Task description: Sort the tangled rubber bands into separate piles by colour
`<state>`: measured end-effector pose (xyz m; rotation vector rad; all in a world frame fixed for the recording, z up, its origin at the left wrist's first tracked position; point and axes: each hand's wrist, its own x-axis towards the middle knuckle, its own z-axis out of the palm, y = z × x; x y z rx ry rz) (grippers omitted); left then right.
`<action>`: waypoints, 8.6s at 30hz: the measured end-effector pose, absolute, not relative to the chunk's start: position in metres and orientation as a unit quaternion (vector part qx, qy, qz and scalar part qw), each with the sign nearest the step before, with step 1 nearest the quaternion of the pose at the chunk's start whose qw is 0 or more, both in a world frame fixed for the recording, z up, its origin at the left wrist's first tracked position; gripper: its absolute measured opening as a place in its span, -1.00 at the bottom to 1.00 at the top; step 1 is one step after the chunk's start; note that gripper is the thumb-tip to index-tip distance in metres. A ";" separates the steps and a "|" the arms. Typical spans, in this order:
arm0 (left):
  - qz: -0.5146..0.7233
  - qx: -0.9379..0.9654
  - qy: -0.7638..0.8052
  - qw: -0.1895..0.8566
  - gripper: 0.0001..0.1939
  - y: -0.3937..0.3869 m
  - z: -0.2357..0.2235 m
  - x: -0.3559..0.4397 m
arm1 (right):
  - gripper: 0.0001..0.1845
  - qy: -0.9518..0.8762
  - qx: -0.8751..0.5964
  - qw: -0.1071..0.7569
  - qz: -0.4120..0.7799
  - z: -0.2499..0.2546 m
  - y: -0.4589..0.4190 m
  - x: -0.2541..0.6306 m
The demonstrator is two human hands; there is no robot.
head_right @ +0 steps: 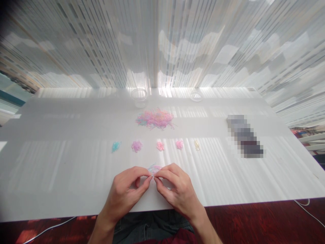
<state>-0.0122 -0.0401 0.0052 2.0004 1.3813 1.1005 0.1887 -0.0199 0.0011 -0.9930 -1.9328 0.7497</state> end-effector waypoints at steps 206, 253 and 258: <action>0.376 0.732 0.525 0.215 -0.90 -0.036 0.005 -0.012 | -0.91 -0.721 -0.472 0.424 0.279 0.004 -0.019 0.186; 0.379 0.726 0.538 0.200 -0.86 -0.034 -0.001 -0.012 | -0.85 -0.647 -0.620 0.408 0.176 0.012 0.010 0.187; 0.368 0.732 0.540 0.194 -0.87 -0.034 0.000 -0.011 | -0.79 -0.608 -0.656 0.409 0.181 0.005 0.013 0.186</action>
